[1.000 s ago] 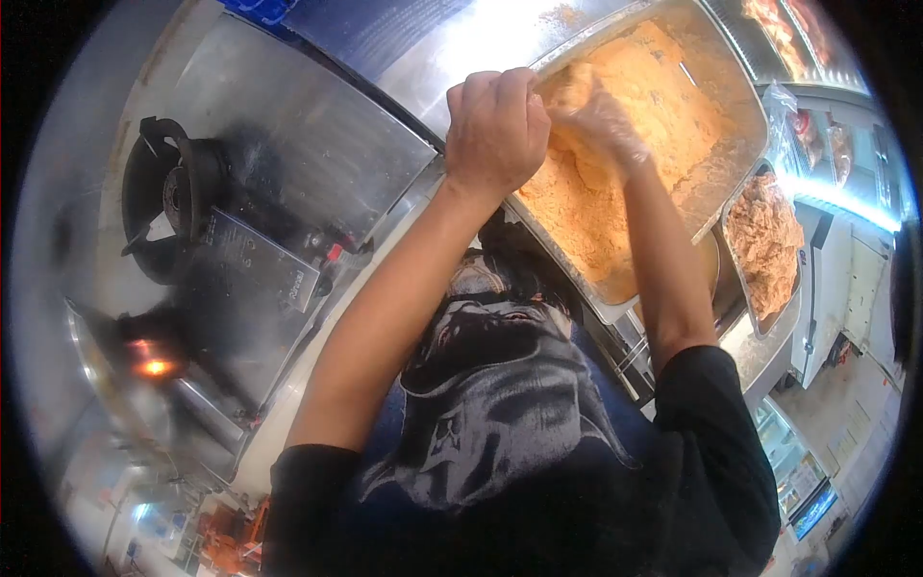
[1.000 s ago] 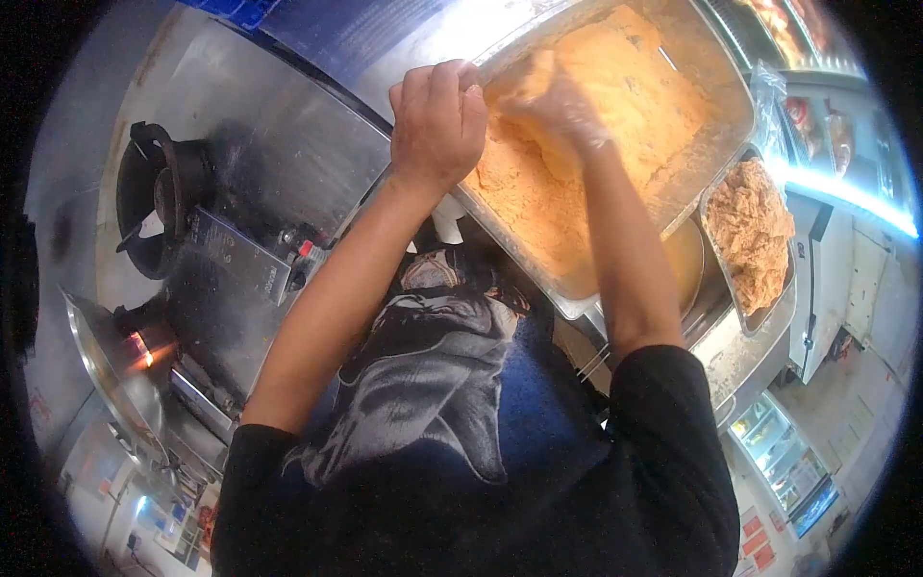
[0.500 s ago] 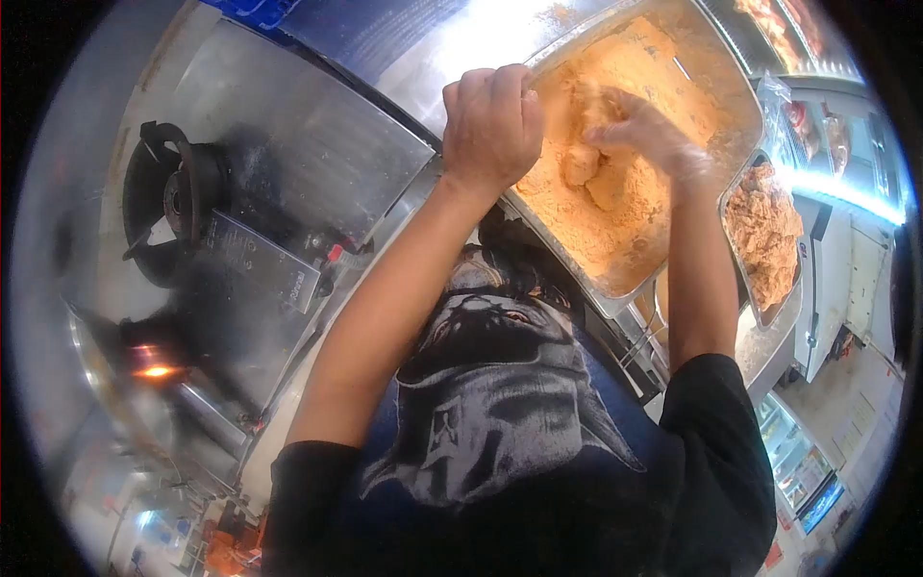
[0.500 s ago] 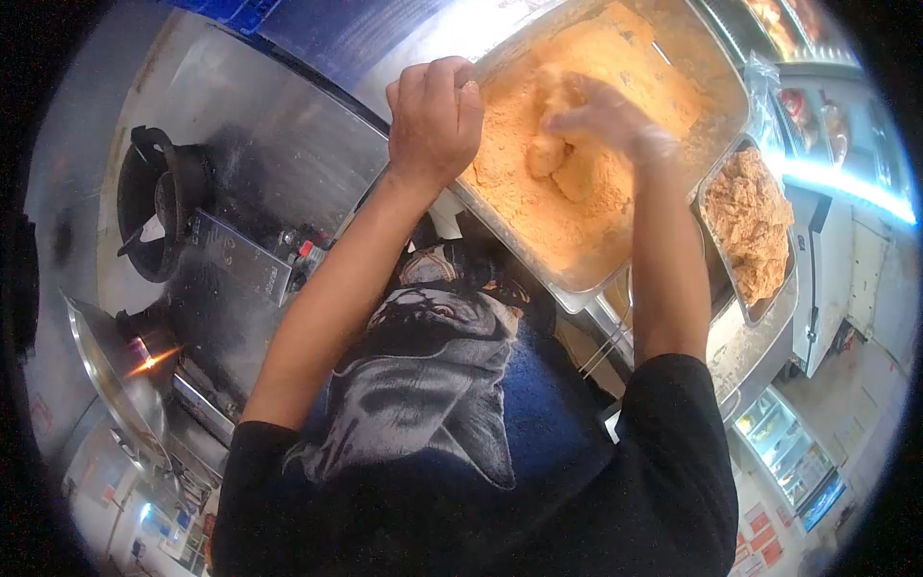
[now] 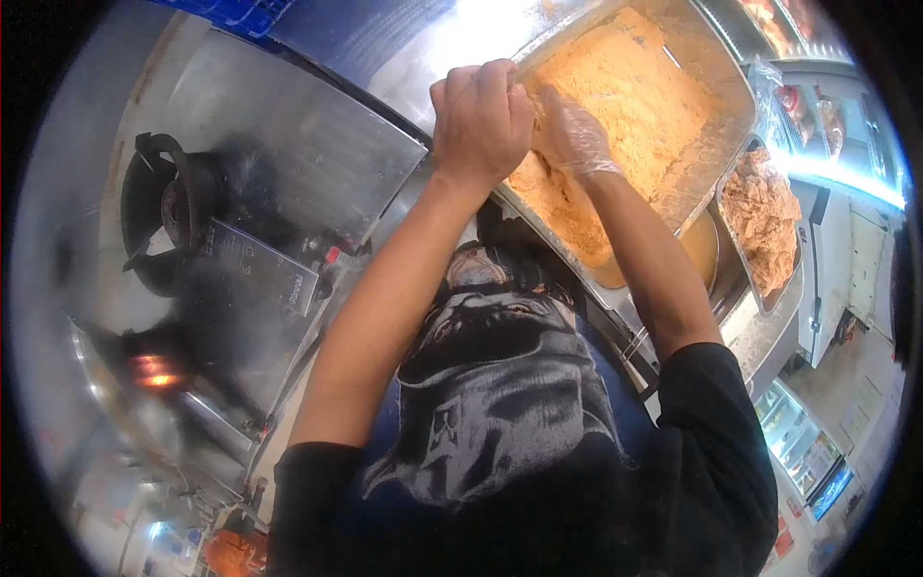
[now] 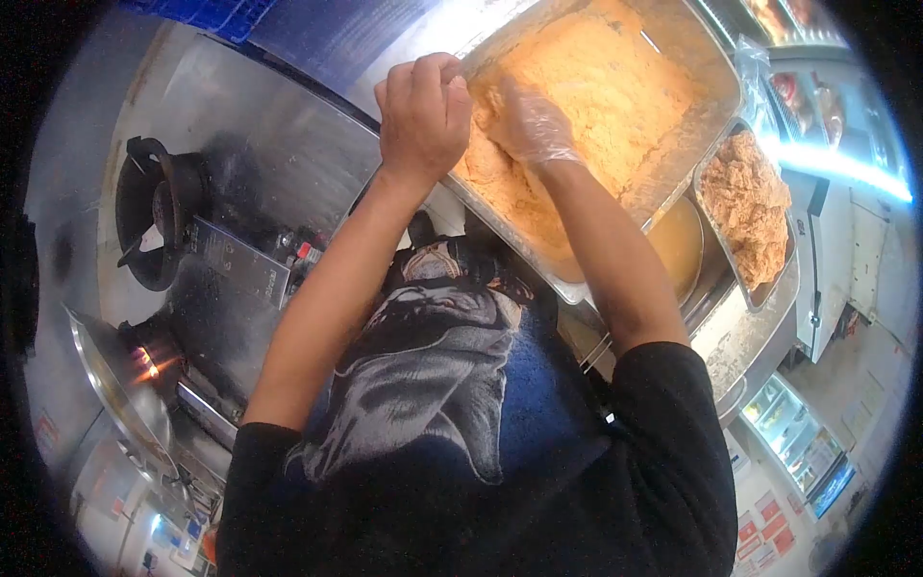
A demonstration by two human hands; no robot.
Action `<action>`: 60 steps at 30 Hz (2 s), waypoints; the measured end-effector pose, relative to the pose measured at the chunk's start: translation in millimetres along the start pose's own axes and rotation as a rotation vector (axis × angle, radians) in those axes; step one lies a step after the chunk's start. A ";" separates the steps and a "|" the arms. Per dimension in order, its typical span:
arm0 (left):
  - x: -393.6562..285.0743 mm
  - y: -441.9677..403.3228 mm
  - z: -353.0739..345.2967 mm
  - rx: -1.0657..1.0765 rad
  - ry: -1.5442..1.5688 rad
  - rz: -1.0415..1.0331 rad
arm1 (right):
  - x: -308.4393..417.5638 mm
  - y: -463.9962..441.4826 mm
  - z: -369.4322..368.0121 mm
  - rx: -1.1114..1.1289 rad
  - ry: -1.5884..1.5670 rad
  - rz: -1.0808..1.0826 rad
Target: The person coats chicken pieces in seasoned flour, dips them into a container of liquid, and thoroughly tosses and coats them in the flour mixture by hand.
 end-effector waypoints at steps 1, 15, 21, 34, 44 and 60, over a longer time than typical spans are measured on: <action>0.4 -2.1 0.2 -0.013 -0.001 -0.009 | -12.5 -7.1 0.2 -0.012 0.007 0.006; 0.6 0.4 -1.3 -0.021 0.003 0.005 | -32.0 66.3 -8.9 0.134 0.124 -0.361; -0.5 0.1 1.0 -0.006 0.008 -0.008 | -29.1 54.0 -1.7 0.138 0.013 -0.302; -0.6 -2.0 0.5 0.002 -0.015 -0.004 | -61.6 -41.1 1.1 0.264 -0.473 -0.293; -1.2 -1.8 0.1 0.014 0.011 -0.005 | 8.8 -2.3 21.2 0.111 0.089 -0.177; -1.3 -1.2 1.1 -0.008 0.009 0.007 | -41.8 -28.3 -0.9 0.155 -0.176 -0.231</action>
Point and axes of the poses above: each hand's wrist, its own y-axis away from the middle knuckle, its own z-axis out of the back of the hand, x = y × z, the point moved 3 cm from there along -y, towards the middle knuckle, and after that the axes turned 13 degrees about y, right-handed, at the moved point
